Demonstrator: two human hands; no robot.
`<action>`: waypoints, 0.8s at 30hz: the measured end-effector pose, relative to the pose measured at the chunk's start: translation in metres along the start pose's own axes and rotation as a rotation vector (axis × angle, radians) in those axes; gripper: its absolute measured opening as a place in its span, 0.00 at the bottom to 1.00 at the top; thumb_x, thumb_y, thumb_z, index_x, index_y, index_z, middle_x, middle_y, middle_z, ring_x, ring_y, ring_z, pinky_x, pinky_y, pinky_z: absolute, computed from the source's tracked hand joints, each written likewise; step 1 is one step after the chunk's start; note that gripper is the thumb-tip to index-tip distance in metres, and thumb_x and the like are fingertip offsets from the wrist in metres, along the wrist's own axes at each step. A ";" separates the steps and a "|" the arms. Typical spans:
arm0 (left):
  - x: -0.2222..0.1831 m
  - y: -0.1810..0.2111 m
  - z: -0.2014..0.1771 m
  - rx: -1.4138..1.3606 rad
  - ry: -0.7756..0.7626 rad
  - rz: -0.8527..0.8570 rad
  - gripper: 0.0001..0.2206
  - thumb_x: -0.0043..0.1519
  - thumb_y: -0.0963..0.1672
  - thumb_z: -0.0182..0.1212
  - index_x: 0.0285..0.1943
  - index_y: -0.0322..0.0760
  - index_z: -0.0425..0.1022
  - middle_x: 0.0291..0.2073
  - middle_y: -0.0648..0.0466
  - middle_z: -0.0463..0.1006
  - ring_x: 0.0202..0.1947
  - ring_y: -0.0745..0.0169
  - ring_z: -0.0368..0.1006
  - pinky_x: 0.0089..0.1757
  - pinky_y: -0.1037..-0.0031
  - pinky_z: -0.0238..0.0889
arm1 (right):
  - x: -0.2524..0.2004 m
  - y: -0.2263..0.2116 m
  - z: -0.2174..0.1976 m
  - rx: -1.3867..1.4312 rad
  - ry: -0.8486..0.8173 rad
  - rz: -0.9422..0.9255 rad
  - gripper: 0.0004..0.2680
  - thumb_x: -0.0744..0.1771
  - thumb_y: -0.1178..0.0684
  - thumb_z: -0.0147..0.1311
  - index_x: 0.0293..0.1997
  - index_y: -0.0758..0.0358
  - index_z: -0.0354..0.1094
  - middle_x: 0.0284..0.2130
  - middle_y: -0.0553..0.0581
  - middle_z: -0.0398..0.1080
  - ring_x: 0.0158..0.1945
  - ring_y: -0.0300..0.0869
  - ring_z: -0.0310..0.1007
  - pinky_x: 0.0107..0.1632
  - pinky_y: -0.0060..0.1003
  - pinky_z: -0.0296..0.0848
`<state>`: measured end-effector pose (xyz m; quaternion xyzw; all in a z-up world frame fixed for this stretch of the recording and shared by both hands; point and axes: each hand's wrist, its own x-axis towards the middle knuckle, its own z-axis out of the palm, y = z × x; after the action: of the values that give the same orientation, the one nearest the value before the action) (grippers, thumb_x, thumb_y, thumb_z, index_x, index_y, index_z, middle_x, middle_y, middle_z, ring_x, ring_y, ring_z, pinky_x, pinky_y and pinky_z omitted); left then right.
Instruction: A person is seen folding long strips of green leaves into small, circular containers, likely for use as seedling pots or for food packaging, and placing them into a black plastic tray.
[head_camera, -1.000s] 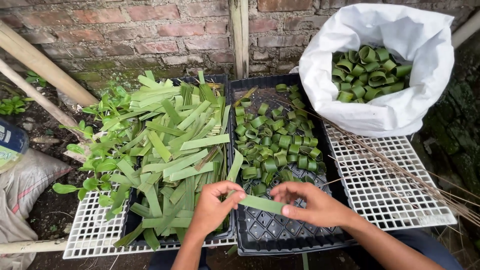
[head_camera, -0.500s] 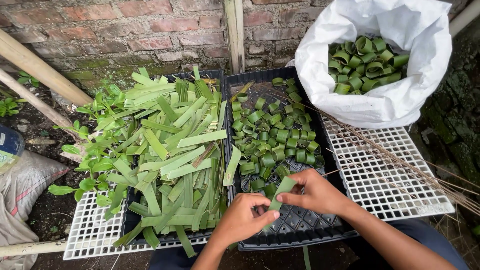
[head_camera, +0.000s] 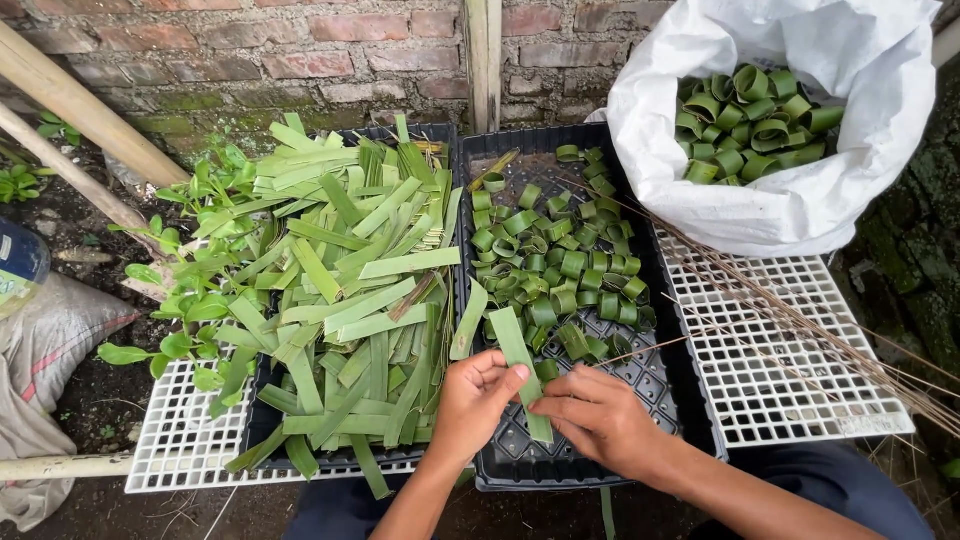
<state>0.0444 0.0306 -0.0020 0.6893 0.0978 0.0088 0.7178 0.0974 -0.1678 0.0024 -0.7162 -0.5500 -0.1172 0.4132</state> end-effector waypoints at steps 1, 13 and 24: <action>0.000 0.002 0.000 0.024 0.014 0.023 0.07 0.64 0.43 0.62 0.34 0.36 0.79 0.31 0.51 0.86 0.28 0.65 0.77 0.34 0.74 0.74 | -0.001 0.002 0.000 0.039 -0.001 0.015 0.05 0.66 0.60 0.59 0.46 0.61 0.77 0.37 0.55 0.75 0.36 0.44 0.72 0.38 0.36 0.72; -0.004 0.012 -0.008 0.091 0.082 0.293 0.05 0.62 0.40 0.64 0.39 0.31 0.84 0.28 0.52 0.83 0.28 0.65 0.82 0.32 0.80 0.80 | 0.007 -0.005 -0.003 0.426 -0.022 0.589 0.05 0.64 0.51 0.64 0.38 0.54 0.84 0.31 0.50 0.77 0.36 0.38 0.75 0.42 0.34 0.78; -0.009 0.018 0.003 0.421 0.204 0.719 0.08 0.60 0.36 0.64 0.46 0.28 0.83 0.39 0.46 0.85 0.38 0.57 0.83 0.42 0.73 0.80 | 0.001 -0.001 0.009 0.443 0.075 0.757 0.08 0.66 0.50 0.60 0.28 0.58 0.76 0.21 0.48 0.71 0.24 0.34 0.63 0.29 0.31 0.65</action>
<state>0.0384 0.0271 0.0169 0.8066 -0.0784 0.3063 0.4995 0.0945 -0.1608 -0.0017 -0.7568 -0.2453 0.1373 0.5901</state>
